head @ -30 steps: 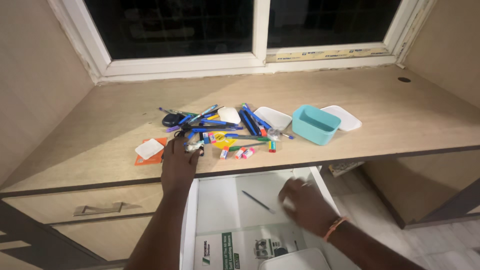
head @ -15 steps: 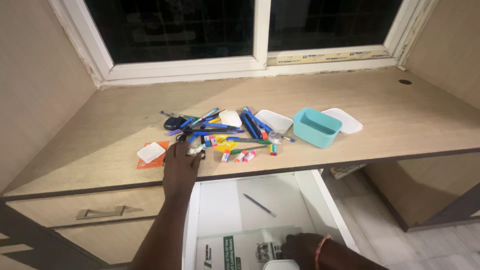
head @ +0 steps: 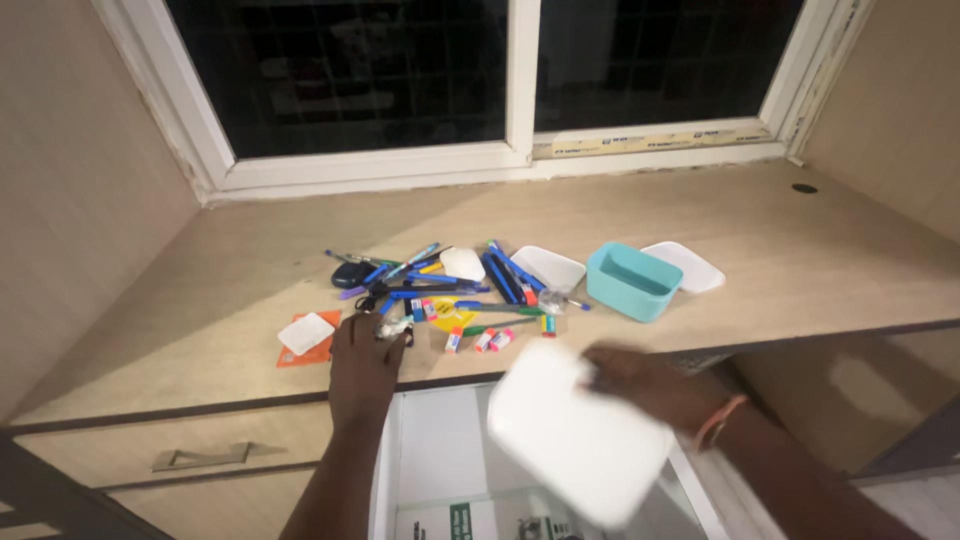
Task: The person sorts stationery and office supplies by picking up pens, pencils, and books from a countertop and placing them into open desk drawers.
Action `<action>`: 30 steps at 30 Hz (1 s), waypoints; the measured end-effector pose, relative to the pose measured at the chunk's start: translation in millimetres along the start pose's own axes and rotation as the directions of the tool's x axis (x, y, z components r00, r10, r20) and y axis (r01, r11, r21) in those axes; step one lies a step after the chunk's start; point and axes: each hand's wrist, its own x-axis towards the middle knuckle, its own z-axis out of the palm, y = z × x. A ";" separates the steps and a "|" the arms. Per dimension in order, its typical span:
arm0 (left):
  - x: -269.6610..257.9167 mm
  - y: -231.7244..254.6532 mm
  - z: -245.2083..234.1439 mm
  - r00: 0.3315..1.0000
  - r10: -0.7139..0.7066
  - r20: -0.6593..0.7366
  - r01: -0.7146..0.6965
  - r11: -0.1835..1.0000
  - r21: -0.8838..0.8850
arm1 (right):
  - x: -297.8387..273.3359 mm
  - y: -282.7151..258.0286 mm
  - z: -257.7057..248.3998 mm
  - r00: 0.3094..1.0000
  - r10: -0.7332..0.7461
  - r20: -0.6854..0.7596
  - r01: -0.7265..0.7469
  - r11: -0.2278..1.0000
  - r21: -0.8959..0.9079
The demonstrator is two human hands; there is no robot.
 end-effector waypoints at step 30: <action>-0.3 -2.4 3.0 1.000 0.018 -0.012 -0.018 1.000 -0.014 | 38.8 86.0 -54.8 0.611 0.770 -0.183 0.065 0.181 0.981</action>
